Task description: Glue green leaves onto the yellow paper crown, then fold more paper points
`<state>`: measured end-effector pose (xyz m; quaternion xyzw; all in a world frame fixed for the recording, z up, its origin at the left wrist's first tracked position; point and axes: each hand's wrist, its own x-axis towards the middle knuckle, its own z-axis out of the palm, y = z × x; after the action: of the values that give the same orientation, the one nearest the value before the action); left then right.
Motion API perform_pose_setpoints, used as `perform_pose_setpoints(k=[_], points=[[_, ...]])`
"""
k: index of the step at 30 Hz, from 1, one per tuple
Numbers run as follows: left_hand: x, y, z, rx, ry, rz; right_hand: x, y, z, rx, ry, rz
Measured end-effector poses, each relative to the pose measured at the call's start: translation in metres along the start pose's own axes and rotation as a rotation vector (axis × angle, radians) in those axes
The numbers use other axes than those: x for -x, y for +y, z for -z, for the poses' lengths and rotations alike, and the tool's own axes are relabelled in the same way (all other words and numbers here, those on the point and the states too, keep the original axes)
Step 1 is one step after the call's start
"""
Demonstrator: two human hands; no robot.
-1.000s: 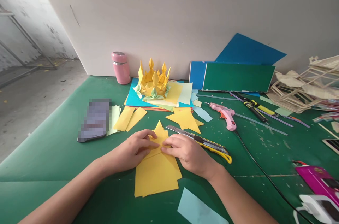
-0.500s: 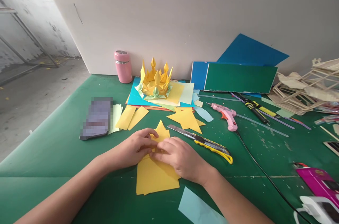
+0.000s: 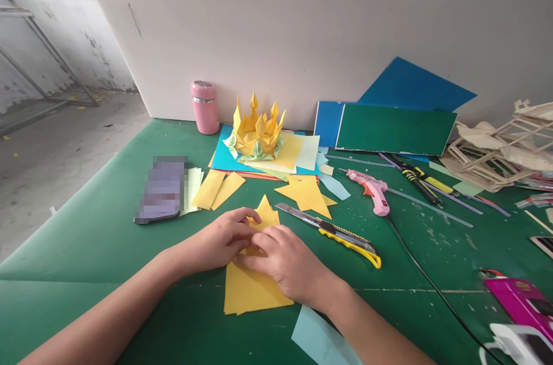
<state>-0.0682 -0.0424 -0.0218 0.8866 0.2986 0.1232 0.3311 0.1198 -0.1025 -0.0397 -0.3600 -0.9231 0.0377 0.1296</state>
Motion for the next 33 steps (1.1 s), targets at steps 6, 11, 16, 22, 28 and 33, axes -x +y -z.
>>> perform_pose_setpoints(k=[6,11,16,22,28,33], points=[[0.001,-0.001,0.000,-0.033,0.016,-0.030,0.002,0.005,0.004,-0.059,0.049,-0.008],[0.001,-0.001,0.000,-0.083,0.031,-0.053,0.011,0.016,0.008,-0.074,0.150,-0.120],[0.001,0.002,0.001,-0.099,0.026,-0.028,0.021,0.027,0.010,0.018,0.247,-0.262],[0.001,0.000,0.001,-0.112,0.022,-0.010,0.020,0.024,0.009,0.045,0.299,-0.172],[0.002,-0.001,0.000,-0.137,0.031,-0.021,0.024,0.034,0.012,0.043,0.261,-0.245],[0.004,0.001,-0.002,-0.168,0.050,-0.017,0.039,0.052,0.030,0.103,0.314,-0.470]])
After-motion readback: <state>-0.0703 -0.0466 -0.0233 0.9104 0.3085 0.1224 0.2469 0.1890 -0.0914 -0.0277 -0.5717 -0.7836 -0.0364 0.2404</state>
